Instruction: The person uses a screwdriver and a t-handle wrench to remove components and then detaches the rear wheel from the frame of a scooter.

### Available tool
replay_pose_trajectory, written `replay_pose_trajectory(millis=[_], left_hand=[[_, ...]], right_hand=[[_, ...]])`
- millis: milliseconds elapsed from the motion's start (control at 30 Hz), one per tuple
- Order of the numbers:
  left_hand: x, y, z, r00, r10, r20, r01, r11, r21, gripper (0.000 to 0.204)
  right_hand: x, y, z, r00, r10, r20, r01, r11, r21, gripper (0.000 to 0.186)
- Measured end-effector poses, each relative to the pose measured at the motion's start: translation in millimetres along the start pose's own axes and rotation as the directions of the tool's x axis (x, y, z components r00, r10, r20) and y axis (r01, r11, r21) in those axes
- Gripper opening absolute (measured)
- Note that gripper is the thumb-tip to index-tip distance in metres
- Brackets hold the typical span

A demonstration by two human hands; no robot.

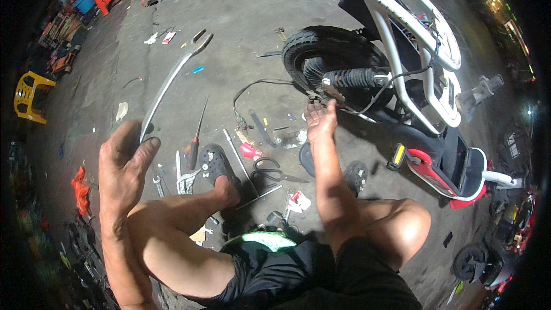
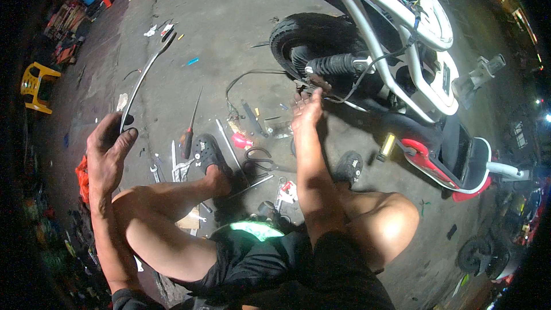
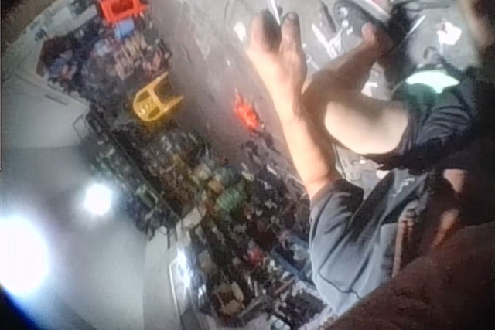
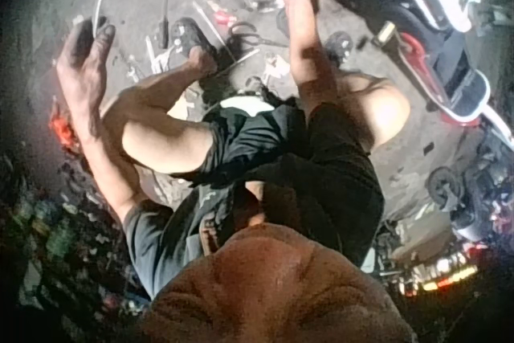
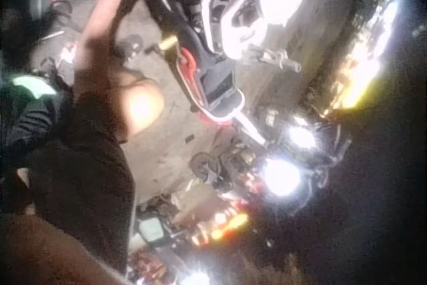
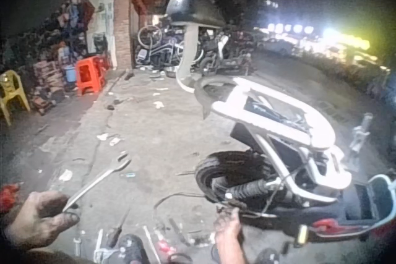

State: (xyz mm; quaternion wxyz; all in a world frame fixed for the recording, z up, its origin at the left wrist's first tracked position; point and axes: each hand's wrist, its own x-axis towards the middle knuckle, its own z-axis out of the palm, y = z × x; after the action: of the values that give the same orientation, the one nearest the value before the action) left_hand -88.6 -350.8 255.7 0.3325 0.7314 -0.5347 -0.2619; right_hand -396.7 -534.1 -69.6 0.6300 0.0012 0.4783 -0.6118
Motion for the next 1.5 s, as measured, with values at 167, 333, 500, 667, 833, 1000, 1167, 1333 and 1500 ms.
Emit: replay_pose_trajectory(millis=[167,333,500,667,833,1000,1167,1333,1500], left_hand=[[1,1,-1,0.999,0.004,0.042,-0.003,1.0,-0.007,0.029],[2,0,-1,1.0,0.02,0.024,-0.02,0.999,0.028,0.027],[2,0,1,1.0,0.005,0.021,-0.005,1.0,-0.006,0.027],[4,1,1,0.999,0.033,0.041,-0.034,0.999,0.018,0.026],[4,2,1,0.999,-0.004,0.041,0.003,1.0,0.029,0.026],[2,3,1,0.999,0.009,0.031,-0.01,1.0,0.027,0.026],[2,4,2,0.996,-0.051,0.072,0.049,0.998,0.027,0.028],[3,4,3,1.0,-0.005,0.026,0.004,0.998,0.063,0.029],[3,5,3,0.998,-0.011,0.066,0.006,0.997,0.078,0.027]], right_hand=[[1,-1,0,0.973,0.142,0.184,-0.17,0.974,0.147,0.051],[-5,7,3,0.993,-0.113,-0.042,0.107,0.987,-0.117,0.049],[2,3,-1,0.981,0.154,0.121,-0.178,0.959,0.221,0.06],[6,4,-3,1.0,-0.008,-0.029,0.008,1.0,-0.024,0.065],[2,1,1,0.959,0.154,0.239,-0.235,0.902,0.362,0.043],[4,2,-2,1.0,0.027,0.002,-0.027,0.991,0.134,0.053],[3,3,-7,0.983,0.087,0.16,-0.132,0.946,0.296,0.052],[1,-2,0,0.995,0.088,-0.048,-0.078,0.981,0.179,0.051],[7,-1,0,0.994,0.089,0.058,-0.103,0.944,0.314,0.065]])
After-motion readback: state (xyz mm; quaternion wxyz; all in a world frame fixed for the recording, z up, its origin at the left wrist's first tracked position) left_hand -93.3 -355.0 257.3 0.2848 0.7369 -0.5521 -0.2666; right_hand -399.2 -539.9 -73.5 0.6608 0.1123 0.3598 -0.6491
